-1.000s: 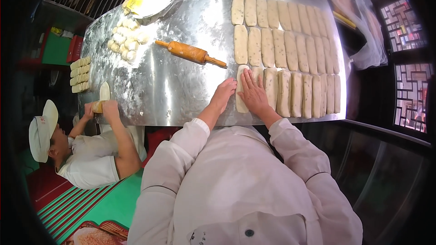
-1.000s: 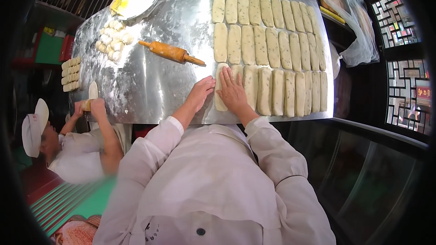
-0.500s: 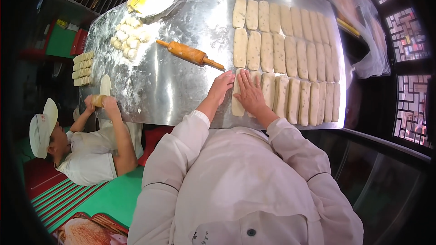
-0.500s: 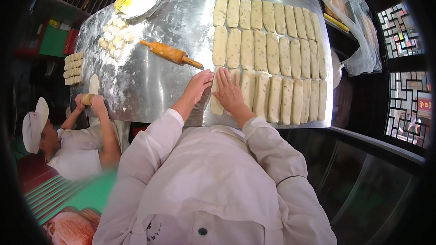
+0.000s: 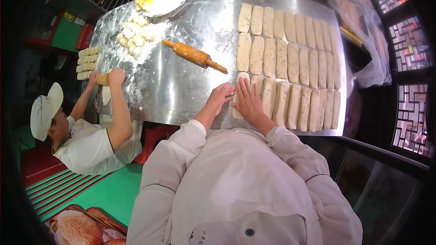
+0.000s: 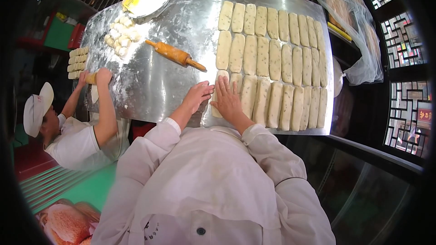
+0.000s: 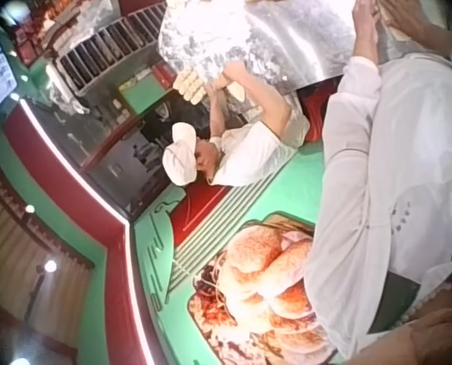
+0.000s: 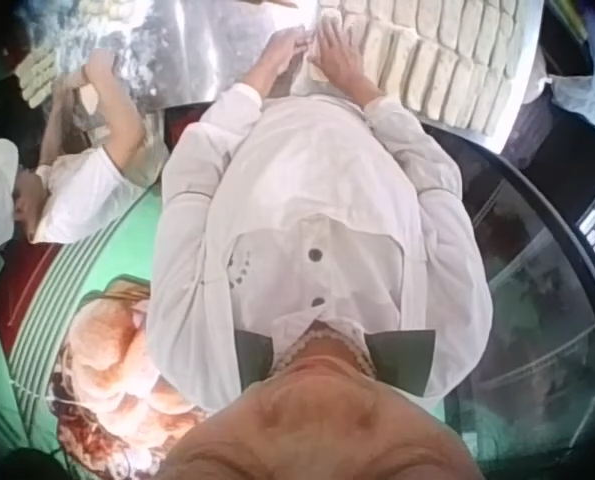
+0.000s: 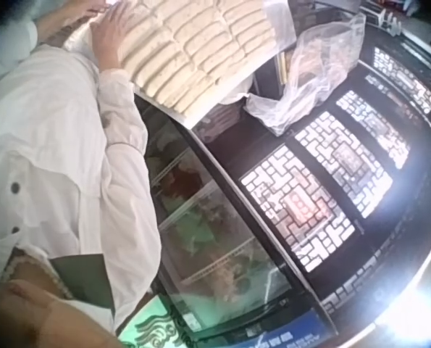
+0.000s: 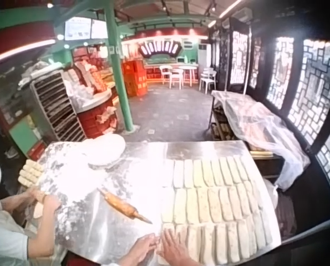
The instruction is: Rolling out small portions of dough into flat circles using a wooden rolling pin.
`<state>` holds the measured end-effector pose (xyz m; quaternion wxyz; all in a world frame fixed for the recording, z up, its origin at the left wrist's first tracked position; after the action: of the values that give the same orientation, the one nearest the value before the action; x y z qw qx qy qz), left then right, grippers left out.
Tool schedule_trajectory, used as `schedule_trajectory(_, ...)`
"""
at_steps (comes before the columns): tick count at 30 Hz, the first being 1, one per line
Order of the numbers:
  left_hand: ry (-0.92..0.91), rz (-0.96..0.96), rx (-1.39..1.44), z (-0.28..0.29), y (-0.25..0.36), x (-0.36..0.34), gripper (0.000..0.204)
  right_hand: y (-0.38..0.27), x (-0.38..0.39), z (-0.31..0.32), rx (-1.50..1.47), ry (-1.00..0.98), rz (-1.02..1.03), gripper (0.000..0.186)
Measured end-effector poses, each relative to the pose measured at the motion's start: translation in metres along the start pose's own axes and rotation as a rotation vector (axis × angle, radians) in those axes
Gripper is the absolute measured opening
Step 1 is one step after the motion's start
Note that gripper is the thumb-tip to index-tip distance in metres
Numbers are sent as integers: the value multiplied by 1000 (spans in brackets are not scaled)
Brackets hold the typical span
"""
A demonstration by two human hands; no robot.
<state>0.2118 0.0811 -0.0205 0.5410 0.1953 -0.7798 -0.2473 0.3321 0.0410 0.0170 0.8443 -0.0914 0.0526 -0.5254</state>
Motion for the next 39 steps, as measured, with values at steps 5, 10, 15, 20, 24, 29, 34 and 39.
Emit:
schedule_trajectory(5, 0, -2, -9, 6, -6, 7, 56, -17, 21, 1, -41, -17, 40, 86)
schedule_trajectory(10, 3, -5, -52, 8, -10, 8, 54, -30, 40, 5, -78, -46, 138, 80)
schedule_trajectory(15, -25, -21, -86, 7, -14, 14, 50, -1, 22, 15, -76, 43, 69, 68)
schedule_trajectory(20, -11, -8, -208, 7, -18, 33, 41, 15, 4, 24, -74, 61, 54, 51)
schedule_trajectory(24, -195, 78, -414, 39, -69, 50, 36, 1, 9, 33, -172, 142, 75, 42)
schedule_trajectory(29, 39, 3, 36, 151, -56, 79, 39, -20, 12, 27, -237, 93, 133, 39)
schedule_trajectory(34, 392, -326, 321, 263, -11, 101, 38, -19, -27, 32, -242, 47, 143, 39)
schedule_trajectory(39, -180, 0, 122, 167, -28, 69, 46, -7, -96, 40, -227, 195, 117, 47)
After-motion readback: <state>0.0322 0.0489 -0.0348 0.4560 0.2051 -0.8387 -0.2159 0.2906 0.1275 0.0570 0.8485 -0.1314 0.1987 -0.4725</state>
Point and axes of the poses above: each hand's wrist, its own x-axis away from the middle knuckle, its own z-axis out of the back of the hand, y = z × x, the point moved 7 cm from there along -x, towards the middle knuckle, and after that the axes turned 11 degrees about z, right-handed, at the moved point
